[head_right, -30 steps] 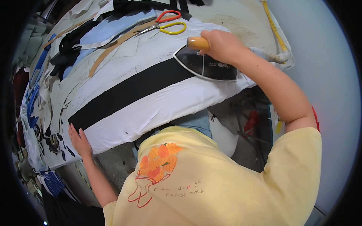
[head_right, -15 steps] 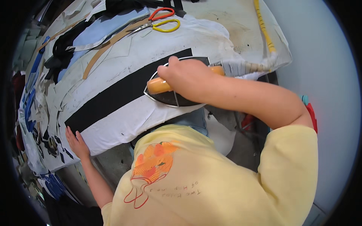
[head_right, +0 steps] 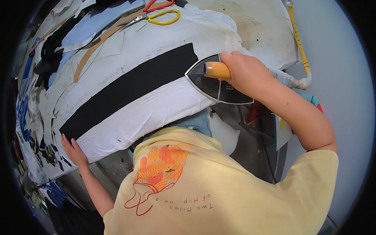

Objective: Smoothing out and shaping black fabric strips using an iron and a ruler on a workbench.

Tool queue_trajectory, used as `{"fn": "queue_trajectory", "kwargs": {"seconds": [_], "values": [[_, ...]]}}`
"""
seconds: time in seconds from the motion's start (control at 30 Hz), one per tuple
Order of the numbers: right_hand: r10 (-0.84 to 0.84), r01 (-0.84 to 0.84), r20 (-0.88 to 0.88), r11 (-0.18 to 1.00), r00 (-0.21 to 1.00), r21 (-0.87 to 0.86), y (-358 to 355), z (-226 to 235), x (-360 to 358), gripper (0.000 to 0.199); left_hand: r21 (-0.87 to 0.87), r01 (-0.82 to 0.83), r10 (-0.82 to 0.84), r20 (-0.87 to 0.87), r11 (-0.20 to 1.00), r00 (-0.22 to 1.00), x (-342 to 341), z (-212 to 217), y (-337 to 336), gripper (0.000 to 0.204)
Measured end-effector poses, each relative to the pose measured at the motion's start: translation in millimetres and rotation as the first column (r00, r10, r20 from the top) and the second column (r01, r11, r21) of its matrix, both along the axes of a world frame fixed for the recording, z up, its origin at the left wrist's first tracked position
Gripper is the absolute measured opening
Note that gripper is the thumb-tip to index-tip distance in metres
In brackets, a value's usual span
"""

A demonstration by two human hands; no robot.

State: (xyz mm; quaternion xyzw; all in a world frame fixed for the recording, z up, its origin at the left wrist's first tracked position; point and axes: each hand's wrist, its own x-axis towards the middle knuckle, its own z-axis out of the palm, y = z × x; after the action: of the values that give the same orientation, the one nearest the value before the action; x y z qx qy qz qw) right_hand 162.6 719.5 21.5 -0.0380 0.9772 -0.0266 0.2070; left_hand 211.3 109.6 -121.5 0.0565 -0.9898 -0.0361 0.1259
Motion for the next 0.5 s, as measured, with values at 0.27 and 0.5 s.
{"fn": "queue_trajectory", "kwargs": {"seconds": [0.27, 0.5], "values": [[0.030, -0.040, -0.097, 0.994, 0.995, -0.102, -8.6, 21.9, -12.4, 0.033, 0.031, 0.004, -0.003, -0.016, 1.000, 1.000, -4.2, -4.7, 5.3, 0.049], [0.336, -0.365, -0.153, 0.901, 0.929, -0.235, -125.7, 18.0, -48.7, 0.021, 0.022, -0.011, 0.012, -0.029, 1.000, 1.000, -0.7, 0.8, 4.4, 0.049]]}}
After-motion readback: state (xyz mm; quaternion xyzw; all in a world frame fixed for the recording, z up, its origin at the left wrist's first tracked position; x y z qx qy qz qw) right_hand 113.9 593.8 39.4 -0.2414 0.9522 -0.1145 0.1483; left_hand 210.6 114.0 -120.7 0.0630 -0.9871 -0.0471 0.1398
